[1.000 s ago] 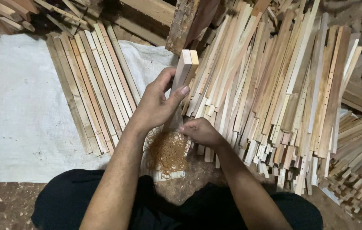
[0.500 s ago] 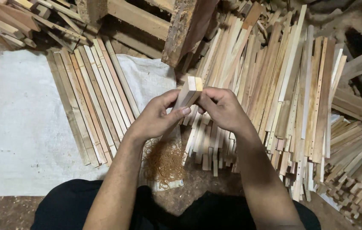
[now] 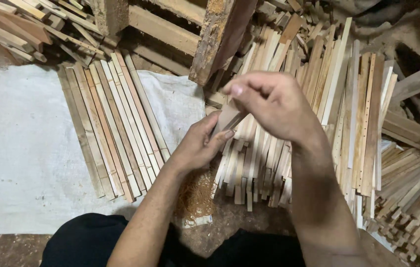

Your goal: Sorting and stacking thin wooden slats on a workshop floor.

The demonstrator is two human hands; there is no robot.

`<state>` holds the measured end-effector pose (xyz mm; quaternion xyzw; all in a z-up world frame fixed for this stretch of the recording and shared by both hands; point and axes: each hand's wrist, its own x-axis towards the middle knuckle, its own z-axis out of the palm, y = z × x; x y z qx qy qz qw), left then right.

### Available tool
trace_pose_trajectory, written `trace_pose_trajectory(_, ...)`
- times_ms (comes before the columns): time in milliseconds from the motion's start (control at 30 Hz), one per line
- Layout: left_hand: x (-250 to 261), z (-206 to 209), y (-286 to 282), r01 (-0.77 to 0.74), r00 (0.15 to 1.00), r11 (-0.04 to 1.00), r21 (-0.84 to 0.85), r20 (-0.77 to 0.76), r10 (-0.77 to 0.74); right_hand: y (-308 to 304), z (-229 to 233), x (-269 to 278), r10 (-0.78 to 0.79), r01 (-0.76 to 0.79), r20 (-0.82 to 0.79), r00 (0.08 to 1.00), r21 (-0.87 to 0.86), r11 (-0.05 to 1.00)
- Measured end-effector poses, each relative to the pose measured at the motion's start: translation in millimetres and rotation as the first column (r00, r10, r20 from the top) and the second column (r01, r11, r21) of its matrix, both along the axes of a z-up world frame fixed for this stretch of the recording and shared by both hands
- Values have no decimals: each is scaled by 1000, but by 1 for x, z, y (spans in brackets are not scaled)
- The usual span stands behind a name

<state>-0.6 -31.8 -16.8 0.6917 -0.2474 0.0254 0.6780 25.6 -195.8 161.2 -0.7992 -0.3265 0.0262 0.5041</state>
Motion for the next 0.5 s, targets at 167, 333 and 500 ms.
trace_pose_trajectory(167,11,-2,8,-41,999,993,-111,13,43,17,-62,-43,127,-87,96,987,-341,936)
trace_pose_trajectory(333,4,7,26,-35,999,943,-332,-49,20,-11,-145,-54,-52,66,114,992,-122,990)
trace_pose_trajectory(500,0,12,20,-22,993,928,-371,-115,-22,-68,-244,0,-38,471,-747,664,378,797)
